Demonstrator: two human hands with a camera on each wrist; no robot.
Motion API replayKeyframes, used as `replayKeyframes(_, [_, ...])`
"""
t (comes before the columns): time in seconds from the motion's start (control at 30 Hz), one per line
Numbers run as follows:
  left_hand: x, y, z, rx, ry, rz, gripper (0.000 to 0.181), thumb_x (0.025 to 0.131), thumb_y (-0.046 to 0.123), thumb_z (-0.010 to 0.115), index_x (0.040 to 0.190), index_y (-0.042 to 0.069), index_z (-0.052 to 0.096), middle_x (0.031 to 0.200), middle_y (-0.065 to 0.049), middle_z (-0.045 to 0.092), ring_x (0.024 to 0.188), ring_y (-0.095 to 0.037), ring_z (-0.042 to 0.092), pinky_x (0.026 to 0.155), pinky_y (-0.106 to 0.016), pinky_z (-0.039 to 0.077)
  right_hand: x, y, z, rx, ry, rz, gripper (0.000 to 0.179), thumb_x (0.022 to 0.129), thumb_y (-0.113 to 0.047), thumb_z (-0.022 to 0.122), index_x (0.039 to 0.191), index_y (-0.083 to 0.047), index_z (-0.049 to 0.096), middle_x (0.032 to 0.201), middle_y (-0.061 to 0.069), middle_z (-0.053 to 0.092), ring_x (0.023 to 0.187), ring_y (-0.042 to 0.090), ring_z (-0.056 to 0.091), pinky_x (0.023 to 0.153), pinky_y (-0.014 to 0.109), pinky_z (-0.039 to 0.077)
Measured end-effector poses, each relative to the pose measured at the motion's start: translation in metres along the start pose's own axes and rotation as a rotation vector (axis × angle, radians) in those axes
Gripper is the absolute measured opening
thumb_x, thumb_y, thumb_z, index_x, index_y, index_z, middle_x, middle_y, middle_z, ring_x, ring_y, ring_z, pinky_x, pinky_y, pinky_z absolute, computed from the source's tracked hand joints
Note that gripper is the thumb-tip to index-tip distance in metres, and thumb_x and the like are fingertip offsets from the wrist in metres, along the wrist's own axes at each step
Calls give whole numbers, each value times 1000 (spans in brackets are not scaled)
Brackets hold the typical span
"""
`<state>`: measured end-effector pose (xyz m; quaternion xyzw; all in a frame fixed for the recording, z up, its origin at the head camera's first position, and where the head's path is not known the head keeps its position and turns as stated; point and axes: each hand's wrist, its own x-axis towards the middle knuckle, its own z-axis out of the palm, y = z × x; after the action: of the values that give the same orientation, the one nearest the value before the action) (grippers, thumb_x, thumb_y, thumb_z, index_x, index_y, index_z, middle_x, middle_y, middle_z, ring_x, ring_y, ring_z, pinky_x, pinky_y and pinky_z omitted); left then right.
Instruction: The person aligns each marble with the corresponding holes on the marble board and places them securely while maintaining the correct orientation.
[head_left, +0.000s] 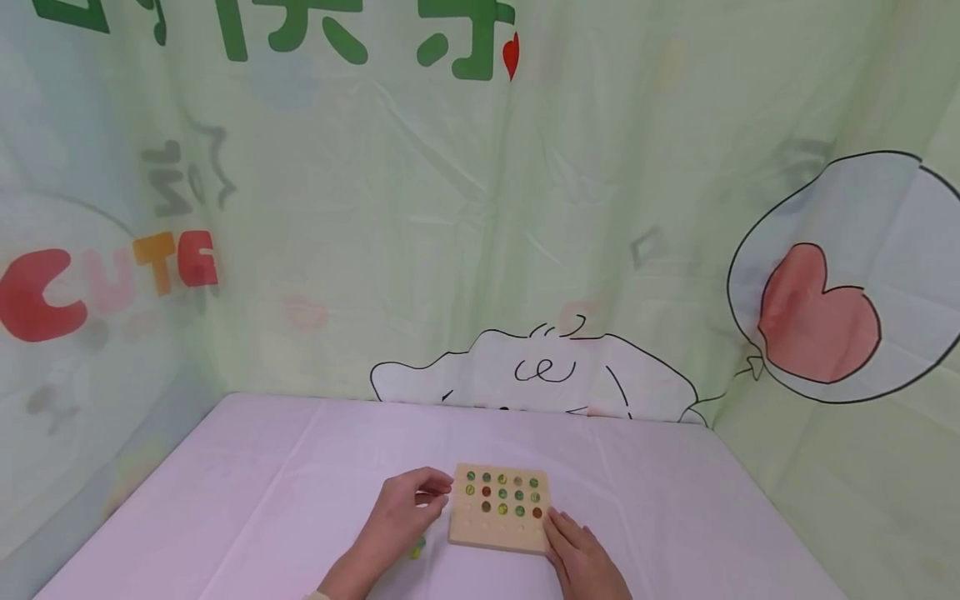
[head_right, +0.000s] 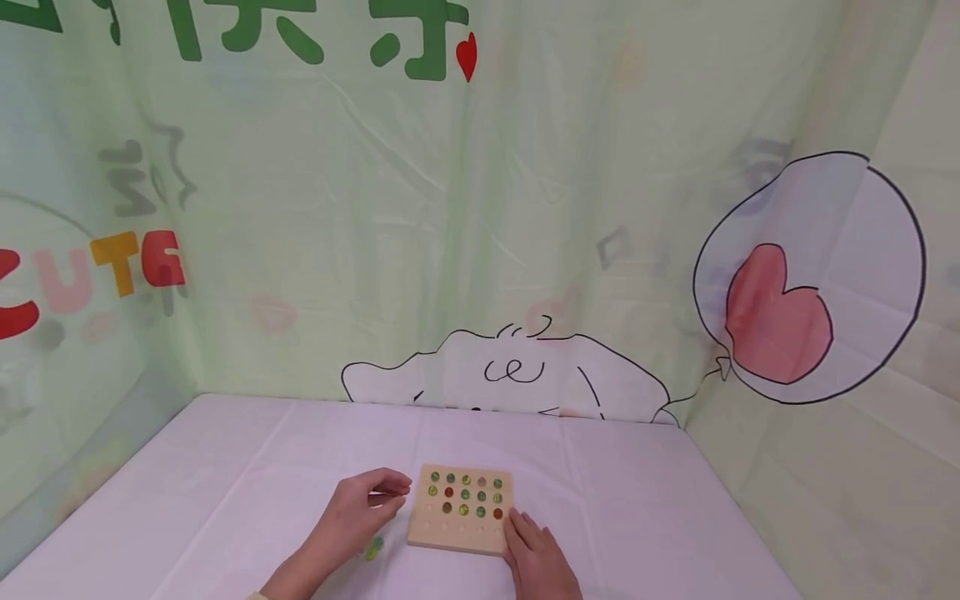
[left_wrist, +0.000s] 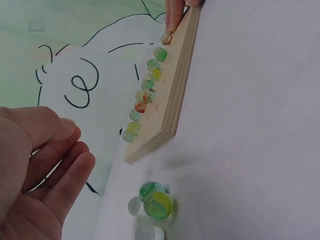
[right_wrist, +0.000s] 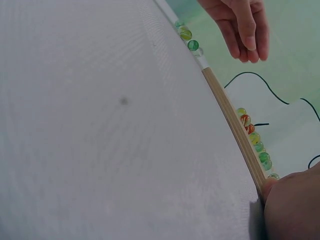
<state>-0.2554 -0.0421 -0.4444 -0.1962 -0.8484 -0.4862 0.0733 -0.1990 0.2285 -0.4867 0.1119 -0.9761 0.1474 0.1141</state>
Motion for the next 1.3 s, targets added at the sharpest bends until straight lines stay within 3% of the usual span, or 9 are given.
replayKeyframes(0.3, [-3,-5,-8,-3,12,-63,15,91,5,66,105,6,71,100,-7,73,91,-11,66,79,-20,57,0,0,0,-9,-9,0,44,91,-19,68,131,-2,62,140,11,59,127,31,57,102,52,48])
replayKeyframes(0.57, [-7,-15,-13,-9,25,-79,13,90,5,66,103,5,71,96,-6,73,88,-10,66,76,-19,57,1,3,1,-10,-20,6,44,92,-20,67,131,-2,61,140,11,58,128,31,56,102,52,47])
replayKeyframes(0.9, [-15,-26,-13,-6,-47,-136,17,87,4,67,103,5,70,96,-3,72,86,-9,64,74,-22,56,1,2,0,0,-35,16,44,92,-20,66,132,-1,60,141,12,57,128,31,55,103,53,46])
replayKeyframes(1.3, [-20,-37,-13,22,-115,-81,19,84,4,68,103,8,70,96,1,71,82,-3,60,72,-19,52,1,0,1,-19,-3,8,45,91,-20,68,132,-3,61,141,10,58,128,30,56,102,51,48])
